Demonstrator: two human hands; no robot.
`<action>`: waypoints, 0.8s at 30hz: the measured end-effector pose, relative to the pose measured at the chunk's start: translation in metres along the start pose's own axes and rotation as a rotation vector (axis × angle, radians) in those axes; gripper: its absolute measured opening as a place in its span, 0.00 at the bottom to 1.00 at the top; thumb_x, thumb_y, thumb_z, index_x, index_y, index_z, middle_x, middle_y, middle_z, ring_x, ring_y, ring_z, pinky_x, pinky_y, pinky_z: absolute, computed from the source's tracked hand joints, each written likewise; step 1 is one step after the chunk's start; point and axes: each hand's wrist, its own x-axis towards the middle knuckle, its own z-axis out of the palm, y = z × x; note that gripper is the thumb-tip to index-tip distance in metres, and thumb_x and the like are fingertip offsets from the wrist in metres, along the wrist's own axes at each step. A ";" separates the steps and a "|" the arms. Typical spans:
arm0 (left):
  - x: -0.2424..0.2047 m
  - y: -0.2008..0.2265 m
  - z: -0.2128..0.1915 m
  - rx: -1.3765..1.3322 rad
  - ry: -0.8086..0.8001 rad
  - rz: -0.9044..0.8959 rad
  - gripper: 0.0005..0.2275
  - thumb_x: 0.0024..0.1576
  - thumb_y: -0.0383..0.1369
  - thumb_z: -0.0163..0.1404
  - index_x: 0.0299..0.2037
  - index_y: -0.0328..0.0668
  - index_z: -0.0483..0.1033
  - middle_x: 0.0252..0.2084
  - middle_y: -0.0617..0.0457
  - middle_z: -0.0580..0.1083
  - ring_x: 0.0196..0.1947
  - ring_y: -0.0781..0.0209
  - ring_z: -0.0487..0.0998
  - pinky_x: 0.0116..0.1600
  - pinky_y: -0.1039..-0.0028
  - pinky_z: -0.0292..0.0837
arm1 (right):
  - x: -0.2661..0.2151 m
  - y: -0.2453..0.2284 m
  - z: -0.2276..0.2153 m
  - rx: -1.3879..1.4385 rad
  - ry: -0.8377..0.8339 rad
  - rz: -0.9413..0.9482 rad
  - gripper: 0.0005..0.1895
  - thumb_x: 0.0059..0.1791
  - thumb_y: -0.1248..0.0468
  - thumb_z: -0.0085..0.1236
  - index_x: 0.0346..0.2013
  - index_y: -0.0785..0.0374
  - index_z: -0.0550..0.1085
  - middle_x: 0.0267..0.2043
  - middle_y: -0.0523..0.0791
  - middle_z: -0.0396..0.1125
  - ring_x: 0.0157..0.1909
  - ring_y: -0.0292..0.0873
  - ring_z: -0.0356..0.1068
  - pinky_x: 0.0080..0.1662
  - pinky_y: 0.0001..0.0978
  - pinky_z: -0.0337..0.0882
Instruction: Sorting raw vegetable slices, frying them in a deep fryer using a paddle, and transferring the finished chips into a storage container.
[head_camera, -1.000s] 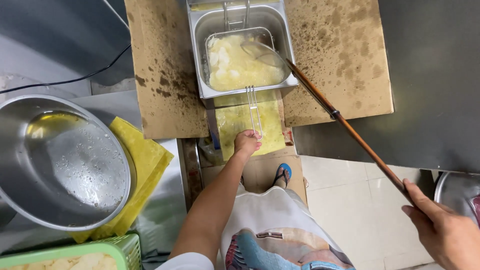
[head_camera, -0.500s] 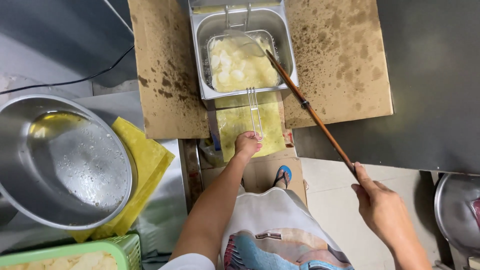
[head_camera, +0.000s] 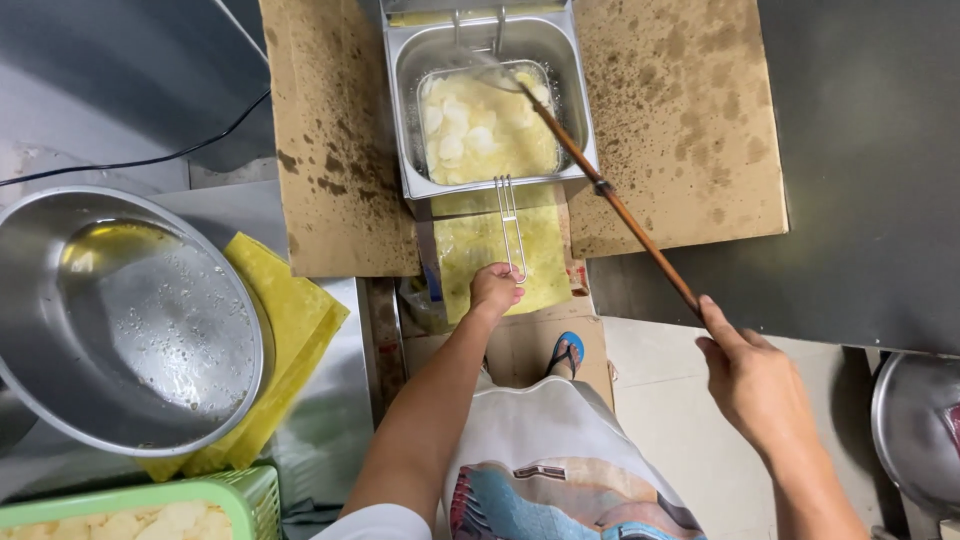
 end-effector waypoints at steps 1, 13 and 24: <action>0.004 -0.002 0.000 0.005 -0.002 0.000 0.09 0.63 0.27 0.48 0.50 0.40 0.79 0.48 0.50 0.81 0.36 0.60 0.82 0.45 0.74 0.82 | 0.005 -0.004 0.004 0.003 0.000 0.004 0.32 0.55 0.54 0.46 0.76 0.32 0.58 0.41 0.50 0.70 0.44 0.62 0.71 0.47 0.50 0.71; -0.004 0.003 -0.001 -0.025 -0.008 -0.014 0.08 0.64 0.28 0.48 0.49 0.40 0.79 0.48 0.51 0.81 0.34 0.61 0.81 0.42 0.76 0.81 | -0.031 0.079 -0.017 -0.489 0.178 -0.044 0.38 0.50 0.47 0.51 0.75 0.19 0.58 0.46 0.33 0.71 0.39 0.51 0.79 0.41 0.49 0.80; -0.017 0.012 -0.004 0.047 0.011 -0.009 0.08 0.64 0.27 0.47 0.46 0.44 0.80 0.47 0.54 0.81 0.36 0.62 0.82 0.45 0.76 0.81 | 0.020 0.018 0.021 -0.286 0.049 -0.026 0.31 0.56 0.52 0.43 0.75 0.28 0.57 0.40 0.46 0.64 0.31 0.62 0.74 0.37 0.56 0.74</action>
